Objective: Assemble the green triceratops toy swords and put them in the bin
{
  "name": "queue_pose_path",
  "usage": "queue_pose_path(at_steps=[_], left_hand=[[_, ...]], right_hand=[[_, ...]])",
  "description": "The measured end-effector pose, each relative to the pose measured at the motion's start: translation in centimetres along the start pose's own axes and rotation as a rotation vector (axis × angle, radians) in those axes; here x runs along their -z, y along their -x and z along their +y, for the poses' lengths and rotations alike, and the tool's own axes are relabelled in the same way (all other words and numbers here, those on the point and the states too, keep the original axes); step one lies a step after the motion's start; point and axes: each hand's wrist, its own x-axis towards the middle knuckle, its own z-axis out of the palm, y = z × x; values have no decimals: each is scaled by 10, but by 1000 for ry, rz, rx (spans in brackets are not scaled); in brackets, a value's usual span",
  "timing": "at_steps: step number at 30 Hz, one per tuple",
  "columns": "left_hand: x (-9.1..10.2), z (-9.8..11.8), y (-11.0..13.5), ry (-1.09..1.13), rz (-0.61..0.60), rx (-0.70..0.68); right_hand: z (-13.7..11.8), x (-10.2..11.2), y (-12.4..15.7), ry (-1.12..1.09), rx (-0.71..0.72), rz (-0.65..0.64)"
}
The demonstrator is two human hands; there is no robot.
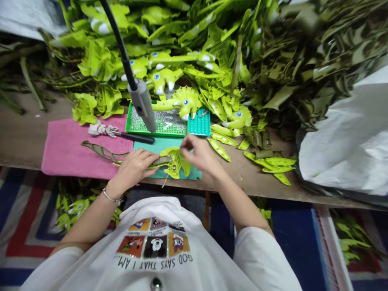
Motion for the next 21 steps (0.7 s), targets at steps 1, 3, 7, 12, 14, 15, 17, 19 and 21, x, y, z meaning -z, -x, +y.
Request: queue_pose_path(at_steps=[1,3,7,12,14,15,17,19,21], left_hand=[[0,0,0,-1,4,-1],[0,-1,-1,-5,5,0],[1,0,-2,4,-15,14],[-1,-2,-3,38,-58,4],[-3,-2,-3,44,-55,13],[-4,-1,-3,44,-51,18],[-5,0,-4,41,-48,21],[-5,1,-4,38,-50,13],[-5,2,-4,34,-51,8]], right_hand=[[10,7,-16,64,1,135],[32,19,-47,271,-35,326],[74,18,-87,521,-100,260],[102,15,-95,510,-75,252],[101,21,-94,438,-69,234],[96,24,-91,388,-71,234],[79,27,-77,246,-76,245],[53,24,-51,49,-75,212],[25,15,-18,-182,-77,65]])
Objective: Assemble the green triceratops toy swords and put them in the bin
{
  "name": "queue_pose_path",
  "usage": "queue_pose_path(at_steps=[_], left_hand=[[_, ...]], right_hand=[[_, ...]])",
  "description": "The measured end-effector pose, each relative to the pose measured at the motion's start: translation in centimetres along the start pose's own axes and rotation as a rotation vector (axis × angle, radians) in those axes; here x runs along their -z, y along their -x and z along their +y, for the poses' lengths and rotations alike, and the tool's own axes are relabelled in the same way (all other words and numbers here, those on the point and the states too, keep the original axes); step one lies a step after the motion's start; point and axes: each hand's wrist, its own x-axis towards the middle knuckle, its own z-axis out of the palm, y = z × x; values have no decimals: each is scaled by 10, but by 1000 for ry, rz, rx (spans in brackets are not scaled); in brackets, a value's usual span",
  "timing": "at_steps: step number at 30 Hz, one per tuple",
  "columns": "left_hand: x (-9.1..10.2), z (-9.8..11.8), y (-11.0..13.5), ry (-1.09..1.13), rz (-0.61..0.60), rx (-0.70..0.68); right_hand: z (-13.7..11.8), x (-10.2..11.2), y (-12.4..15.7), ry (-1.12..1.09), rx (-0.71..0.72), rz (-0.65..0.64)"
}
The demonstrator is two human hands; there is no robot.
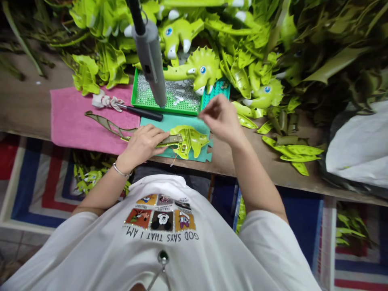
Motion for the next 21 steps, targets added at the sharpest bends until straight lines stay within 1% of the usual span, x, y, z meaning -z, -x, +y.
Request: queue_pose_path(at_steps=[1,2,4,7,11,15,16,17,19,21], left_hand=[[0,0,0,-1,1,2],[1,1,0,-1,2,5],[1,2,1,0,-1,13],[0,3,2,10,-5,16],[-11,1,7,25,12,23],[-26,-1,17,100,53,45],[-29,-1,19,127,75,51],[-31,-1,22,155,101,56],[-34,0,26,211,148,53],[-35,2,28,260,156,40]], right_hand=[[-10,-7,18,-88,-24,-105],[-19,-13,34,-138,-49,-184],[-30,-25,59,-147,-92,-261],[-35,-38,73,-31,-115,-252],[-32,-48,70,110,-81,-208],[-24,-54,70,161,-73,-207],[-23,-55,72,183,-39,-197],[-22,-58,76,218,26,-183],[-22,-64,86,323,218,-177],[-23,-73,97,448,405,-227]])
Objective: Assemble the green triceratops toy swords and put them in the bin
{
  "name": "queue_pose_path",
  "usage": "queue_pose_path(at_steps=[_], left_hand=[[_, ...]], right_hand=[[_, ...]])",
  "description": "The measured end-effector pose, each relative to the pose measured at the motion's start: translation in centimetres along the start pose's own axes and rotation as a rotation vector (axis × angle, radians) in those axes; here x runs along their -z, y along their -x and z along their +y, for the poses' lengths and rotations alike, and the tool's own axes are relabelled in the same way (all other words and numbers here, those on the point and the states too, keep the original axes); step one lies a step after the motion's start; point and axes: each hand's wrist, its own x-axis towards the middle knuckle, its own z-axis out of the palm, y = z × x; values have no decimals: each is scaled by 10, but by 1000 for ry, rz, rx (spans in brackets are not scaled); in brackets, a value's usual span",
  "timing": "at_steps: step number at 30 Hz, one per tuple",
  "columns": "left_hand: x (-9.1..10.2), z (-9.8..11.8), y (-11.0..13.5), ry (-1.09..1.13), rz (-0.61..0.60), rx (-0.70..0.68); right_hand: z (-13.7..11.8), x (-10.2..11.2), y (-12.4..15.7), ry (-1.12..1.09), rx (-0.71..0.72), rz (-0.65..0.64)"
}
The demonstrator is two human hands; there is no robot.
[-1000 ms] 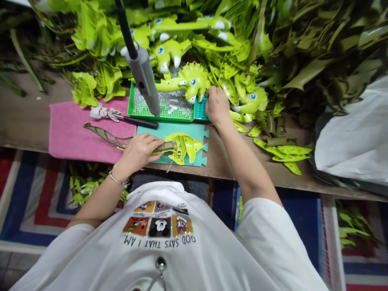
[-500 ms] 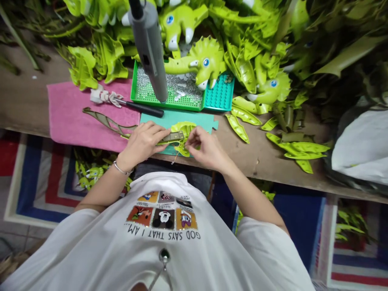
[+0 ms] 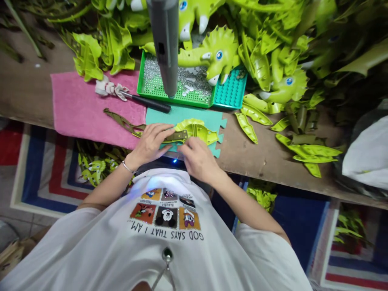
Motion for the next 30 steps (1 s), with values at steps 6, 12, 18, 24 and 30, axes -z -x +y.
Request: queue_pose_path(at_steps=[6,12,18,24,30], left_hand=[[-2,6,-3,-5,-41,-7],[-7,8,-7,-43,-17,-45],[-7,11,-7,-45,-11,-87],[-9,16,-7,-9,73,-152],[-12,18,-12,37,108,-90]], right_hand=[[-5,-21,11,129,153,50],[2,-26,17,-39,130,220],[-11,-29,18,7,-91,335],[-17,-22,9,49,-235,348],[-10,-16,9,-2,-272,340]])
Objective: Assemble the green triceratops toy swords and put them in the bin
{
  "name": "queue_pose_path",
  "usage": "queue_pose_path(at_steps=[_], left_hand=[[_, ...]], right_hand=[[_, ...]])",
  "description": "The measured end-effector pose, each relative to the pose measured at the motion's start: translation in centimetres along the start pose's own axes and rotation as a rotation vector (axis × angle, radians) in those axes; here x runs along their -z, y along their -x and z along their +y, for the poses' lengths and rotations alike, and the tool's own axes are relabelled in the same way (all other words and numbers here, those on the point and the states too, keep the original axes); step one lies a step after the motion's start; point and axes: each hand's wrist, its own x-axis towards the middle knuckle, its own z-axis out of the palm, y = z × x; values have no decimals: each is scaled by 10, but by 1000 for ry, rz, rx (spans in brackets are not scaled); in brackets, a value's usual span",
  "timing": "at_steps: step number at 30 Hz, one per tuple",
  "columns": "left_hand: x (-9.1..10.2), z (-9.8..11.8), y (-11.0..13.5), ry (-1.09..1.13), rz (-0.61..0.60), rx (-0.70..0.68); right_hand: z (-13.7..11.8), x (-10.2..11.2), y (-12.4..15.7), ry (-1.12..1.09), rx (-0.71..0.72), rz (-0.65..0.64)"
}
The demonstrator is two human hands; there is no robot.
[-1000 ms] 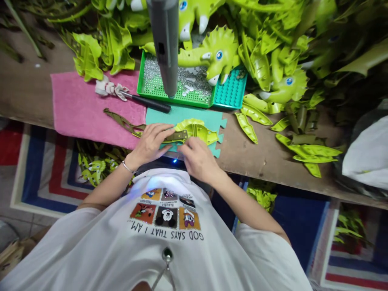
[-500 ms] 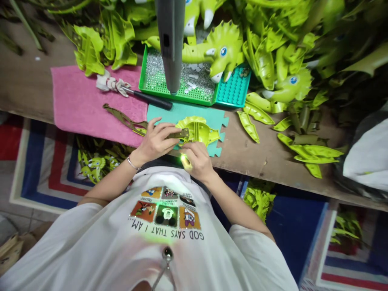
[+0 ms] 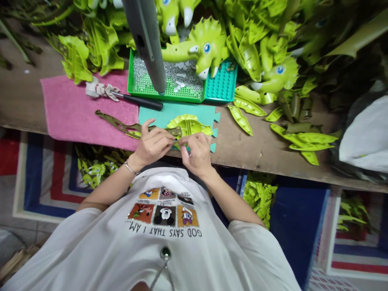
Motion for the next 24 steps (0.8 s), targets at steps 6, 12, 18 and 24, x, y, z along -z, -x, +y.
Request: queue_pose_path(at_steps=[6,12,18,24], left_hand=[[-4,4,-7,-5,-67,51],[-5,4,-6,47,-43,86],[-5,2,3,36,52,75],[-17,6,12,1,61,18]], right_hand=[[3,3,3,-19,-40,46],[10,-4,7,51,-17,62],[12,-4,3,118,89,86],[9,-5,1,149,79,36]])
